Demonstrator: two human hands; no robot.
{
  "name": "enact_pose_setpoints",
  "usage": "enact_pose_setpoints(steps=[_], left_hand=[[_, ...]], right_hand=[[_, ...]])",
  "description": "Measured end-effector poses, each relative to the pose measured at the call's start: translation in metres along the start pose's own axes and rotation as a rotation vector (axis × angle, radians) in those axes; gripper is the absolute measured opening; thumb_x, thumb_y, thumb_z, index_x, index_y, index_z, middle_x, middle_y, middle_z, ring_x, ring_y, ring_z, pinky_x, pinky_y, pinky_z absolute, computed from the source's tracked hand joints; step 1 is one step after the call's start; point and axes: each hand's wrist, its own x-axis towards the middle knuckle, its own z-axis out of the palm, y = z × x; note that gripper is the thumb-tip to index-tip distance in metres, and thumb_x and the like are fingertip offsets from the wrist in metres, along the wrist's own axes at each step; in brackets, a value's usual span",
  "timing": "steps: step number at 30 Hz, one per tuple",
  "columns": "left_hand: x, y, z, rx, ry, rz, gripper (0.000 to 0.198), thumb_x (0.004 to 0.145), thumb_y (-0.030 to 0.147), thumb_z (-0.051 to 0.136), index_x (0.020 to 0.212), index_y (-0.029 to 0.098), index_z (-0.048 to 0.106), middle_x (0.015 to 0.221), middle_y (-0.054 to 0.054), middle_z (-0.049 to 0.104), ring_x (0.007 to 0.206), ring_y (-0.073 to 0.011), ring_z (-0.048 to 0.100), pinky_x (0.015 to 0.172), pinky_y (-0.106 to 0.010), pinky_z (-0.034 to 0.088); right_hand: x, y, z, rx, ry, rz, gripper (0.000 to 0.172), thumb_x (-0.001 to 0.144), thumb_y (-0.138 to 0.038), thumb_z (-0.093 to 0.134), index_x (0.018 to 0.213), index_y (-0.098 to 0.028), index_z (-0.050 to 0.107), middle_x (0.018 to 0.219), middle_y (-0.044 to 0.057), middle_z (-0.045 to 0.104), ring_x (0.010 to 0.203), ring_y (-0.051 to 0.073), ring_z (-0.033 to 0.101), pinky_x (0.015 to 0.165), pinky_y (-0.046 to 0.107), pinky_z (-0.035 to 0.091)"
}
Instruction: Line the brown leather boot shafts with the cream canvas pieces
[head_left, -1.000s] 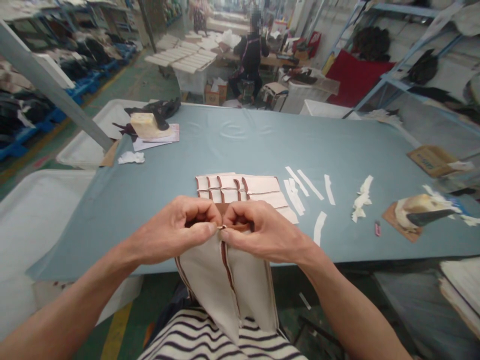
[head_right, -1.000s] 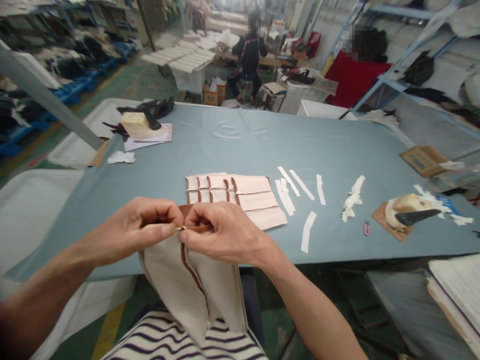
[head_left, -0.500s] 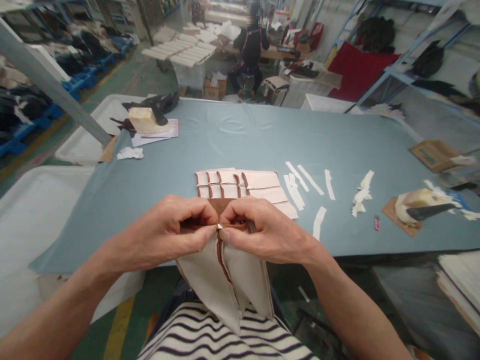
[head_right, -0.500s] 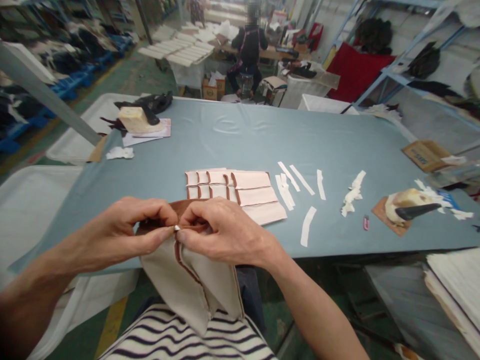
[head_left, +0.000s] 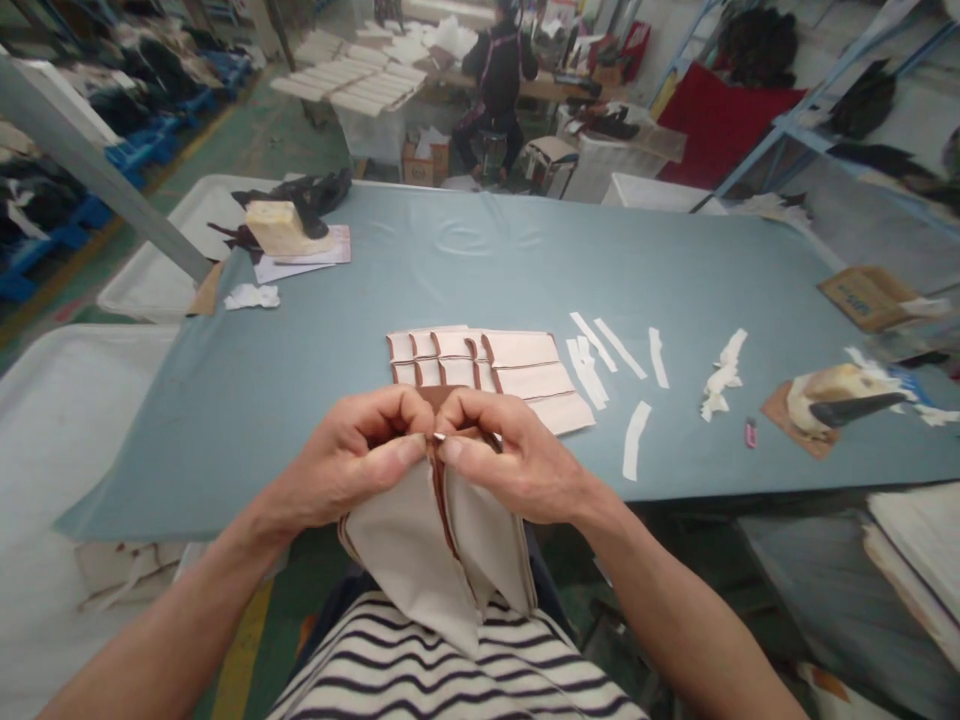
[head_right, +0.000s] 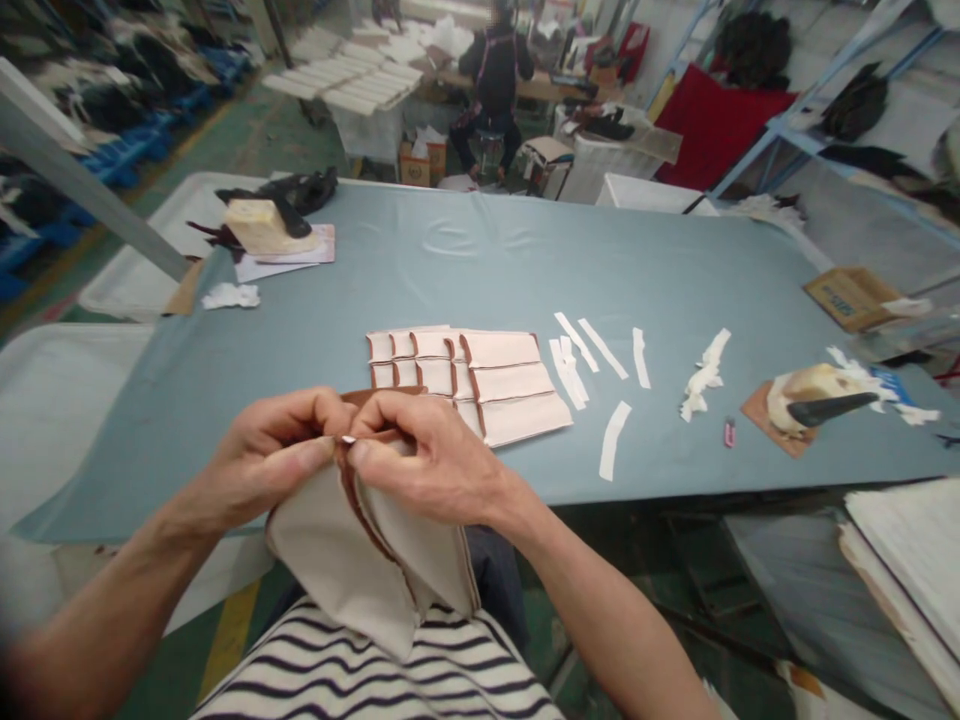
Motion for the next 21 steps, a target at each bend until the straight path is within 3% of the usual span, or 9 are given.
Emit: enact_pose_setpoints(steps=[4, 9, 14, 18, 21], left_hand=[[-0.001, -0.004, -0.008, -0.090, -0.087, -0.025, 0.026, 0.089, 0.038, 0.070, 0.078, 0.018, 0.056, 0.073, 0.002, 0.056, 0.062, -0.0105, 0.046, 0.053, -0.019, 0.037], [-0.001, 0.013, -0.015, 0.244, -0.065, 0.013, 0.017, 0.087, 0.029, 0.065, 0.076, 0.017, 0.060, 0.066, 0.004, 0.051, 0.058, -0.0099, 0.042, 0.052, -0.019, 0.034], [-0.001, 0.023, -0.011, 0.467, -0.023, 0.114, 0.013, 0.086, 0.023, 0.057, 0.075, 0.017, 0.062, 0.063, 0.005, 0.053, 0.055, -0.0090, 0.043, 0.052, -0.019, 0.034], [0.001, 0.016, -0.011, 0.470, -0.034, 0.128, 0.011, 0.085, 0.020, 0.055, 0.076, 0.017, 0.061, 0.063, 0.006, 0.052, 0.055, -0.0084, 0.042, 0.052, -0.019, 0.034], [0.004, 0.004, -0.015, 0.382, -0.104, 0.112, 0.012, 0.088, 0.021, 0.057, 0.077, 0.017, 0.061, 0.065, 0.006, 0.054, 0.057, -0.0087, 0.043, 0.052, -0.019, 0.034]], right_hand=[[0.001, 0.000, -0.001, -0.038, 0.014, -0.059, 0.009, 0.084, -0.027, 0.060, 0.078, -0.021, 0.056, 0.071, -0.005, 0.052, 0.065, 0.012, 0.043, 0.061, 0.026, 0.035], [0.002, 0.000, -0.002, -0.192, 0.068, -0.122, 0.006, 0.087, -0.024, 0.059, 0.081, -0.021, 0.058, 0.075, -0.003, 0.056, 0.072, 0.014, 0.050, 0.071, 0.028, 0.039], [0.004, 0.002, -0.003, -0.187, 0.069, -0.105, 0.009, 0.088, -0.026, 0.059, 0.081, -0.021, 0.058, 0.077, -0.002, 0.058, 0.072, 0.014, 0.050, 0.071, 0.028, 0.039], [0.007, 0.010, -0.005, -0.184, 0.068, -0.070, 0.009, 0.085, -0.025, 0.058, 0.078, -0.021, 0.055, 0.073, -0.003, 0.054, 0.069, 0.014, 0.047, 0.066, 0.027, 0.037], [0.010, 0.015, -0.006, -0.126, -0.021, -0.045, 0.010, 0.086, -0.025, 0.056, 0.077, -0.022, 0.052, 0.070, -0.005, 0.049, 0.064, 0.012, 0.042, 0.061, 0.026, 0.033]])
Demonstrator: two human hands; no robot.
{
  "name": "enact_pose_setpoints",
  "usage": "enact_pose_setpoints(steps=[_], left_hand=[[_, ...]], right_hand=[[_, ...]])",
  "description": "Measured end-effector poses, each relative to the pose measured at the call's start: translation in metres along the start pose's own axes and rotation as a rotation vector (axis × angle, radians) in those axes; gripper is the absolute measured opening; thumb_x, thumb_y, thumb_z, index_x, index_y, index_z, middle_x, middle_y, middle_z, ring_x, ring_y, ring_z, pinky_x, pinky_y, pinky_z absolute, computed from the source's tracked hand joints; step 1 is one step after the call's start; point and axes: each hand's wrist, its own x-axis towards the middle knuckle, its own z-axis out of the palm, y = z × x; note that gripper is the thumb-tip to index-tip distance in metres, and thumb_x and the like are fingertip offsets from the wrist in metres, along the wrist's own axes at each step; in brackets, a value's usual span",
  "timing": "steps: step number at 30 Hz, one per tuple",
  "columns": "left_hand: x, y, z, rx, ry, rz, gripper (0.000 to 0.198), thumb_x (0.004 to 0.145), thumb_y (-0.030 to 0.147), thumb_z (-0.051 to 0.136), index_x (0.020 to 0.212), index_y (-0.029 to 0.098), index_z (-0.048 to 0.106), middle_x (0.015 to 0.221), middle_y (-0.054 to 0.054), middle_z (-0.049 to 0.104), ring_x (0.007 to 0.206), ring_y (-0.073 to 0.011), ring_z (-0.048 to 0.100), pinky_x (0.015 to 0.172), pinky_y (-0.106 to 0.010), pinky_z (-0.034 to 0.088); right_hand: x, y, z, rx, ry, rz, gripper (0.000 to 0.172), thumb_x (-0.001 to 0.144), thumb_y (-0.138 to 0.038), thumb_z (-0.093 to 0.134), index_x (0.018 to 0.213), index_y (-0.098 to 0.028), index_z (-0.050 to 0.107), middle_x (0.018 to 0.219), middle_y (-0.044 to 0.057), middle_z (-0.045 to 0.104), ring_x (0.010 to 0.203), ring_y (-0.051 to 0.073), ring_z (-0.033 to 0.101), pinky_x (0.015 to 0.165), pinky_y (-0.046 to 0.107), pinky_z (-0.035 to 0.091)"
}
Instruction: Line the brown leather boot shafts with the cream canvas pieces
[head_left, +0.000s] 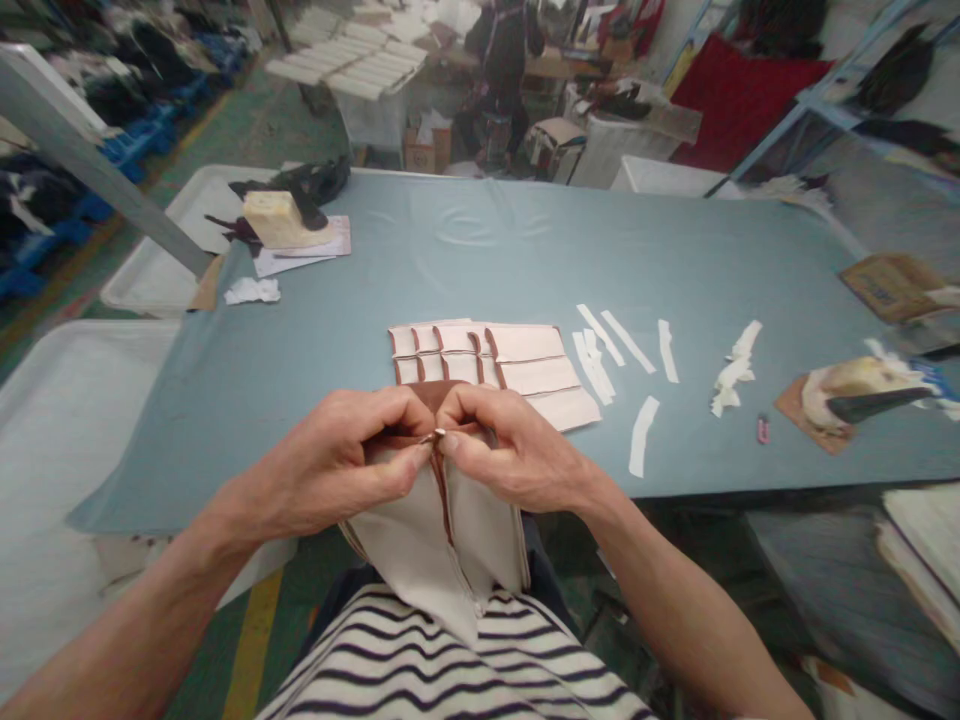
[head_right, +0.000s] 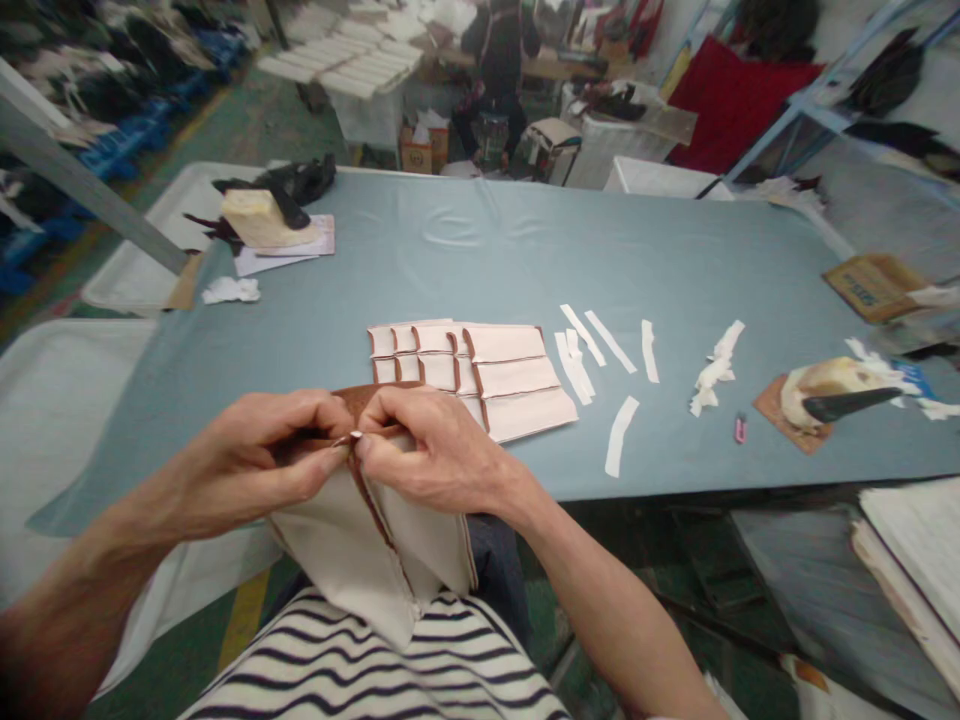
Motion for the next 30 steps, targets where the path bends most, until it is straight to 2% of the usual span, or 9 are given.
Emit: enact_pose_setpoints(steps=[3, 6, 10, 17, 21, 25, 30], left_hand=[[-0.001, -0.014, 0.000, -0.255, -0.056, -0.057, 0.019, 0.090, 0.030, 0.062, 0.076, 0.018, 0.059, 0.070, 0.003, 0.058, 0.060, -0.0101, 0.048, 0.054, -0.019, 0.038], [-0.004, -0.020, 0.000, -0.373, -0.024, -0.147, 0.022, 0.090, 0.034, 0.066, 0.078, 0.017, 0.058, 0.072, 0.002, 0.058, 0.061, -0.0112, 0.050, 0.053, -0.020, 0.040], [-0.008, -0.012, -0.003, -0.251, 0.018, -0.156, 0.018, 0.088, 0.032, 0.066, 0.080, 0.017, 0.061, 0.070, 0.003, 0.057, 0.059, -0.0112, 0.049, 0.051, -0.019, 0.039], [-0.008, 0.011, -0.006, 0.120, 0.118, 0.018, 0.015, 0.090, 0.021, 0.058, 0.082, 0.016, 0.070, 0.066, 0.005, 0.064, 0.056, -0.0083, 0.053, 0.053, -0.016, 0.040], [-0.008, 0.020, -0.005, 0.189, 0.168, 0.089, 0.013, 0.088, 0.017, 0.059, 0.082, 0.017, 0.071, 0.066, 0.007, 0.065, 0.057, -0.0060, 0.055, 0.056, -0.013, 0.041], [-0.006, 0.024, -0.001, 0.083, 0.146, -0.031, 0.014, 0.087, 0.019, 0.060, 0.075, 0.018, 0.067, 0.061, 0.008, 0.059, 0.053, -0.0066, 0.049, 0.051, -0.015, 0.037], [-0.005, 0.021, -0.002, -0.204, 0.016, -0.239, 0.021, 0.087, 0.032, 0.067, 0.073, 0.018, 0.064, 0.064, 0.005, 0.058, 0.055, -0.0088, 0.048, 0.047, -0.016, 0.036]], right_hand=[[0.002, 0.002, 0.001, 0.086, -0.093, -0.002, 0.013, 0.089, -0.028, 0.057, 0.078, -0.022, 0.052, 0.070, -0.006, 0.047, 0.062, 0.011, 0.038, 0.057, 0.025, 0.031], [0.002, 0.002, 0.002, 0.009, -0.033, -0.050, 0.013, 0.092, -0.026, 0.057, 0.080, -0.022, 0.052, 0.071, -0.006, 0.049, 0.063, 0.011, 0.040, 0.060, 0.024, 0.033], [0.000, 0.000, 0.002, -0.170, 0.027, -0.167, 0.008, 0.091, -0.022, 0.060, 0.084, -0.021, 0.057, 0.075, -0.005, 0.056, 0.066, 0.011, 0.045, 0.066, 0.025, 0.036], [-0.002, -0.003, 0.001, -0.289, 0.142, -0.282, 0.004, 0.090, -0.017, 0.060, 0.086, -0.020, 0.061, 0.078, -0.003, 0.063, 0.067, 0.012, 0.052, 0.068, 0.025, 0.040], [-0.004, -0.006, 0.002, -0.355, 0.204, -0.380, 0.008, 0.089, -0.016, 0.059, 0.083, -0.020, 0.059, 0.076, -0.002, 0.064, 0.067, 0.013, 0.052, 0.069, 0.026, 0.041], [-0.006, -0.007, 0.003, -0.368, 0.233, -0.393, 0.010, 0.088, -0.016, 0.058, 0.079, -0.020, 0.060, 0.072, -0.002, 0.064, 0.068, 0.014, 0.055, 0.070, 0.028, 0.041], [-0.010, -0.004, 0.007, -0.323, 0.251, -0.320, 0.014, 0.087, -0.015, 0.056, 0.075, -0.020, 0.061, 0.071, -0.001, 0.063, 0.070, 0.015, 0.057, 0.072, 0.030, 0.042]])
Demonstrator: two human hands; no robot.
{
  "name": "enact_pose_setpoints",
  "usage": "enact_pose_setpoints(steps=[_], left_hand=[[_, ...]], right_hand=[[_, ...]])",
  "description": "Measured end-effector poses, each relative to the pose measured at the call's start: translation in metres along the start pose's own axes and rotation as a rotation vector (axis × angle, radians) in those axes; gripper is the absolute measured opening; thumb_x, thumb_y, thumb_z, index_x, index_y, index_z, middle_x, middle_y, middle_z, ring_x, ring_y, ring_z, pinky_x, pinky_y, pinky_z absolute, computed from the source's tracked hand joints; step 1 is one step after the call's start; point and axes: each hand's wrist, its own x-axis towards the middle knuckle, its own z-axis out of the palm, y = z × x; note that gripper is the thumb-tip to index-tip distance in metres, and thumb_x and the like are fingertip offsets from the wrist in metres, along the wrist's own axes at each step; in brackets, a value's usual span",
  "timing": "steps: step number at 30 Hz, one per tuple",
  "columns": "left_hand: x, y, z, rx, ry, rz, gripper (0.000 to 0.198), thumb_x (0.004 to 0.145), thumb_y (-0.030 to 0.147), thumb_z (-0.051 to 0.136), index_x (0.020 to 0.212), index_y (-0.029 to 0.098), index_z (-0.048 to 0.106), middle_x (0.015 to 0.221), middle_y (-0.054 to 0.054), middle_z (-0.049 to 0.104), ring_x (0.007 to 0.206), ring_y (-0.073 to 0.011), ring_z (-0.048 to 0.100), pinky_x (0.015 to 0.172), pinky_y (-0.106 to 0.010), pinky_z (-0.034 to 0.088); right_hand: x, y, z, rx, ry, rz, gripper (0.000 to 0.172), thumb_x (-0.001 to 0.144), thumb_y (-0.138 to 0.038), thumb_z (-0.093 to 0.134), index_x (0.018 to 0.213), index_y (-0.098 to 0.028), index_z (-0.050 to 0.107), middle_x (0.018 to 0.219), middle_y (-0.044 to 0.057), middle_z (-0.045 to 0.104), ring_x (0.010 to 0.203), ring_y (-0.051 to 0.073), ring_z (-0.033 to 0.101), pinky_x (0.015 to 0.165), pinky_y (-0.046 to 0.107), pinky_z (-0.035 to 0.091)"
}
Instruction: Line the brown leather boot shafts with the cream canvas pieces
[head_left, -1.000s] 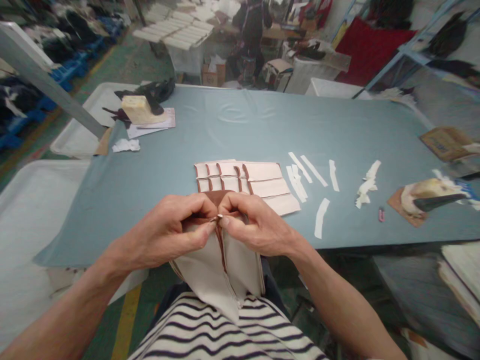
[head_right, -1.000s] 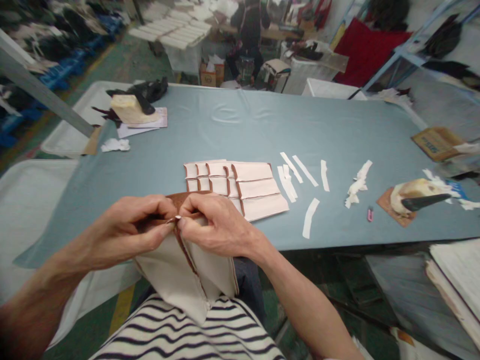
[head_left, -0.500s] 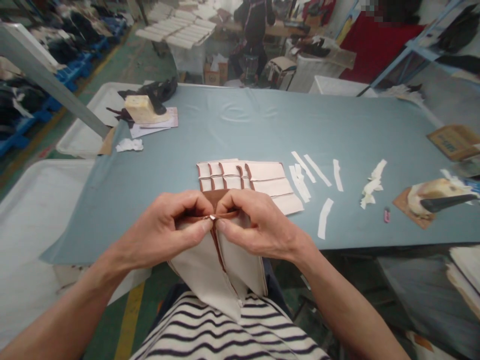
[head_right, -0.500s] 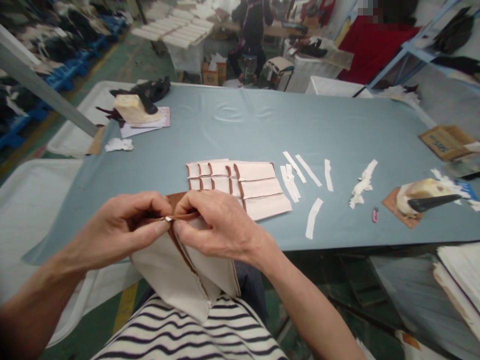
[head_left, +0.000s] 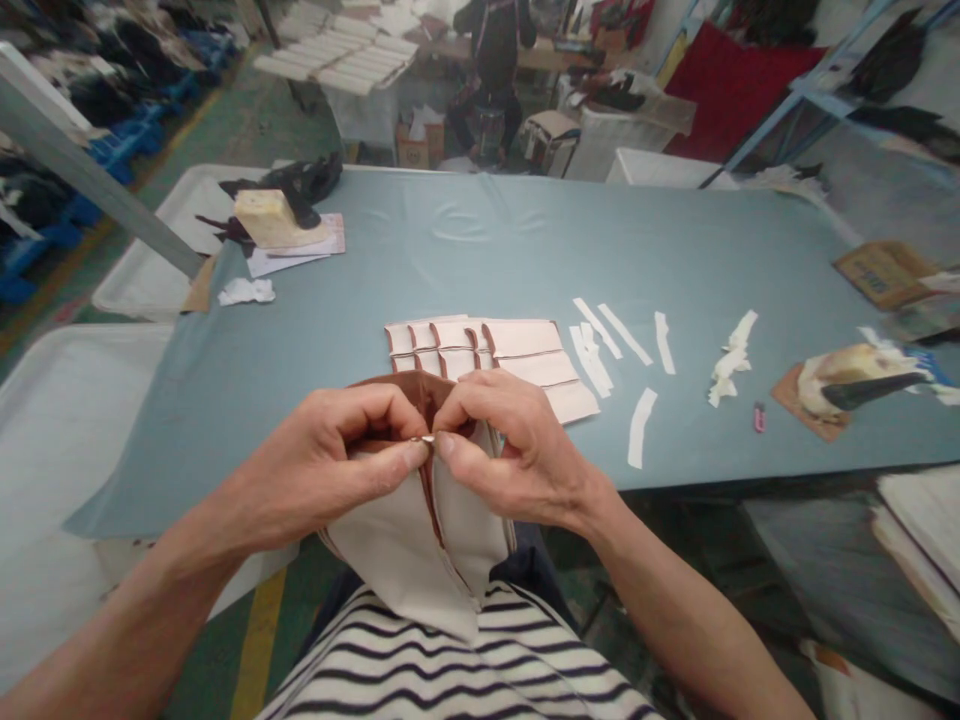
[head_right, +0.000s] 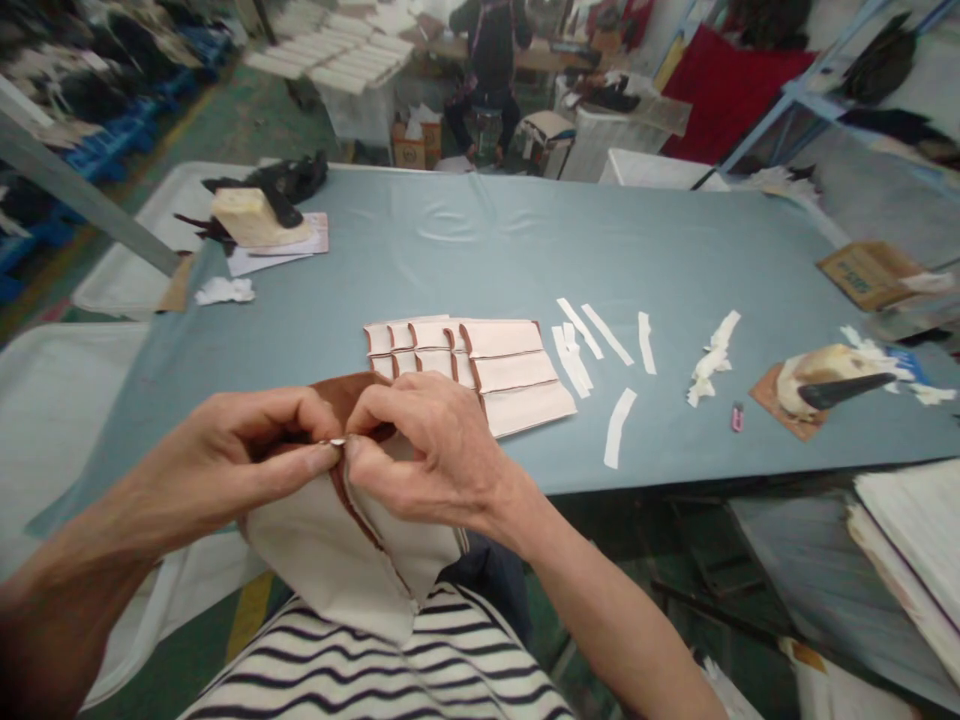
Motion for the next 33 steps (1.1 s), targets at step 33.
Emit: enact_pose_setpoints(steps=[33], left_hand=[[-0.026, -0.005, -0.007, 0.344, 0.151, 0.222, 0.018, 0.093, 0.022, 0.056, 0.080, 0.017, 0.067, 0.068, 0.005, 0.063, 0.060, -0.0100, 0.054, 0.056, -0.020, 0.042]], right_hand=[[0.008, -0.026, 0.020, -0.381, -0.201, -0.017, 0.017, 0.088, -0.025, 0.046, 0.091, -0.018, 0.061, 0.077, 0.007, 0.071, 0.068, 0.020, 0.056, 0.065, 0.033, 0.034]])
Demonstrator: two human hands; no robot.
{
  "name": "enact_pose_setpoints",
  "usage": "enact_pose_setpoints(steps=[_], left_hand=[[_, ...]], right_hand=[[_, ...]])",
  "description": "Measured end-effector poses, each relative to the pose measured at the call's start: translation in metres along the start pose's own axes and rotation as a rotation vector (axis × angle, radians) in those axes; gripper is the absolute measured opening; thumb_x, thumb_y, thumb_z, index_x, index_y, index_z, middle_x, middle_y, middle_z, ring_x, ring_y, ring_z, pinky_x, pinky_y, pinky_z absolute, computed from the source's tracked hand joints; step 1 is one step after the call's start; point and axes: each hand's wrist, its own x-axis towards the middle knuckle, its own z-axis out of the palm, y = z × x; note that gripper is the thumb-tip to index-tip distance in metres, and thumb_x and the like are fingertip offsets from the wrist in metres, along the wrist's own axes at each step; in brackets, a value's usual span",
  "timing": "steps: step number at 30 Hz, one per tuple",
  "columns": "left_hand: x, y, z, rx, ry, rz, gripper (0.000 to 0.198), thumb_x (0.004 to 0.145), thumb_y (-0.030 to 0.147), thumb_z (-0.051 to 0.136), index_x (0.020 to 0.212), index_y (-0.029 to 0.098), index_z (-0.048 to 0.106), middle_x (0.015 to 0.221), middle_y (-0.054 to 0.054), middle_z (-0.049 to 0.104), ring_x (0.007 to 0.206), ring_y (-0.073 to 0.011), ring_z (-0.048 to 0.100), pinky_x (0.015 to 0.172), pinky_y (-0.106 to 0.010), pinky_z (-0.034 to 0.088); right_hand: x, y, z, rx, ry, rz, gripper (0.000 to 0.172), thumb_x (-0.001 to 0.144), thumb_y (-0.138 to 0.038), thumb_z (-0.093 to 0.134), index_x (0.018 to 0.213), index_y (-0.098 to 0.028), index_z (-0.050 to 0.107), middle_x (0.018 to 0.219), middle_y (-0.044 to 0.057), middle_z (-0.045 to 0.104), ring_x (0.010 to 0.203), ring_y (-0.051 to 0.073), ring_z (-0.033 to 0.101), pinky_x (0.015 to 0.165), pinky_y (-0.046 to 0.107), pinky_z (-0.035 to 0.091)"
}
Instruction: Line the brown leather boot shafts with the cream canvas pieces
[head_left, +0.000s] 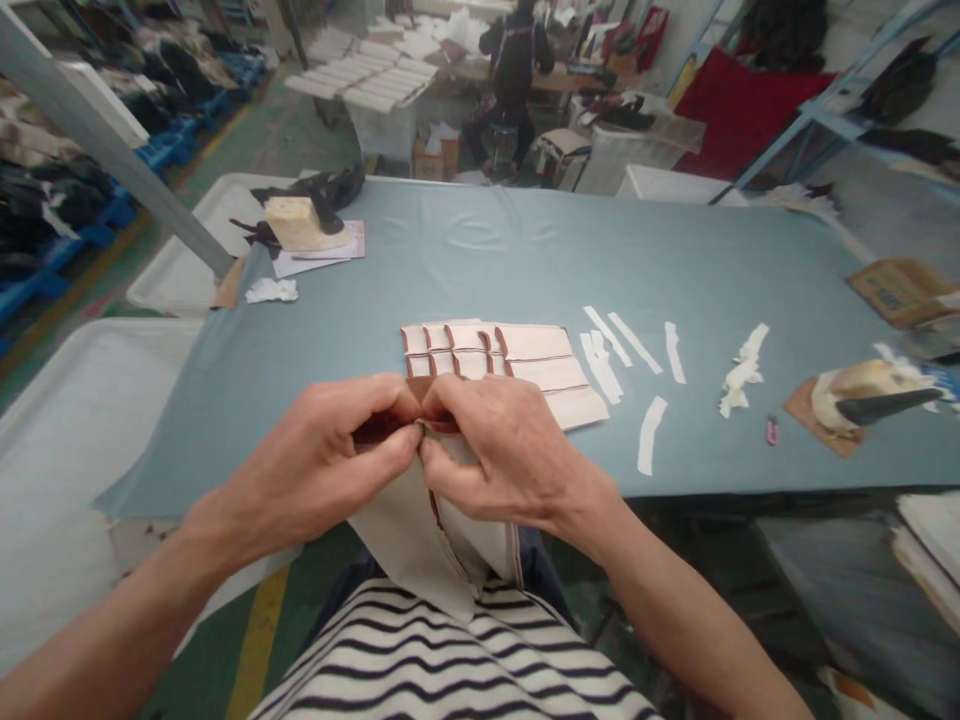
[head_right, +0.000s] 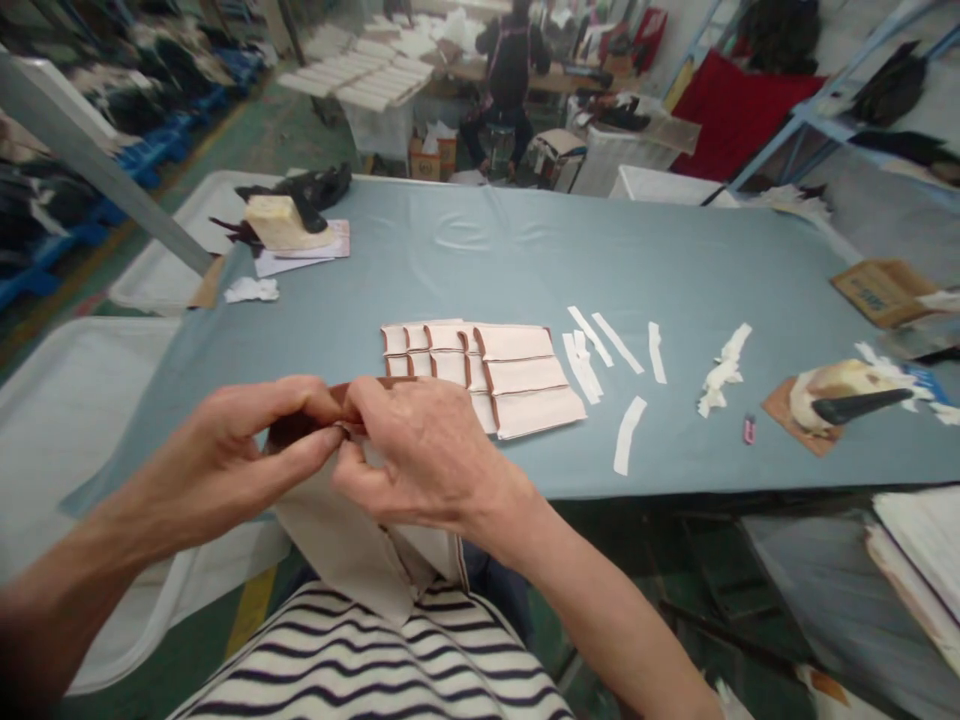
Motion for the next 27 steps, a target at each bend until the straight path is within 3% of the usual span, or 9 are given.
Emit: enact_pose_setpoints(steps=[5, 12, 18, 23, 27], left_hand=[[-0.009, 0.000, -0.005, 0.066, 0.022, 0.110, 0.013, 0.097, 0.020, 0.059, 0.087, 0.019, 0.067, 0.067, 0.007, 0.060, 0.056, -0.0086, 0.051, 0.054, -0.019, 0.040], [-0.010, -0.001, -0.008, 0.099, -0.008, 0.216, 0.015, 0.098, 0.015, 0.055, 0.086, 0.021, 0.062, 0.073, 0.006, 0.063, 0.060, -0.0082, 0.056, 0.058, -0.017, 0.043], [-0.005, -0.004, -0.007, 0.068, -0.020, 0.164, 0.005, 0.098, 0.021, 0.066, 0.094, 0.022, 0.068, 0.073, 0.007, 0.068, 0.058, -0.0088, 0.060, 0.055, -0.018, 0.043], [0.002, -0.007, -0.007, 0.116, -0.078, 0.368, 0.017, 0.102, 0.010, 0.057, 0.104, 0.023, 0.067, 0.085, 0.003, 0.074, 0.071, -0.0098, 0.068, 0.064, -0.017, 0.047], [-0.001, -0.020, -0.001, 0.273, -0.020, 0.497, 0.022, 0.106, 0.012, 0.053, 0.112, 0.025, 0.070, 0.095, -0.004, 0.079, 0.079, -0.0147, 0.072, 0.067, -0.023, 0.050]], right_hand=[[-0.001, 0.002, -0.005, 0.080, -0.001, -0.009, 0.009, 0.085, -0.024, 0.048, 0.080, -0.021, 0.055, 0.068, 0.001, 0.063, 0.062, 0.015, 0.050, 0.061, 0.031, 0.026], [0.003, 0.007, -0.014, 0.535, -0.084, 0.046, 0.009, 0.075, -0.021, 0.052, 0.069, -0.022, 0.046, 0.060, -0.008, 0.039, 0.055, 0.009, 0.034, 0.055, 0.025, 0.026], [0.004, 0.012, -0.018, 0.637, -0.168, 0.115, 0.006, 0.073, -0.022, 0.051, 0.068, -0.022, 0.049, 0.060, -0.007, 0.041, 0.057, 0.009, 0.036, 0.054, 0.023, 0.029], [0.004, 0.017, -0.022, 0.648, -0.189, 0.144, 0.006, 0.073, -0.021, 0.054, 0.068, -0.020, 0.051, 0.062, -0.007, 0.045, 0.058, 0.009, 0.038, 0.056, 0.024, 0.029], [0.005, 0.025, -0.026, 0.853, -0.290, 0.233, 0.008, 0.075, -0.026, 0.058, 0.072, -0.019, 0.059, 0.065, -0.005, 0.052, 0.062, 0.011, 0.045, 0.057, 0.023, 0.034]])
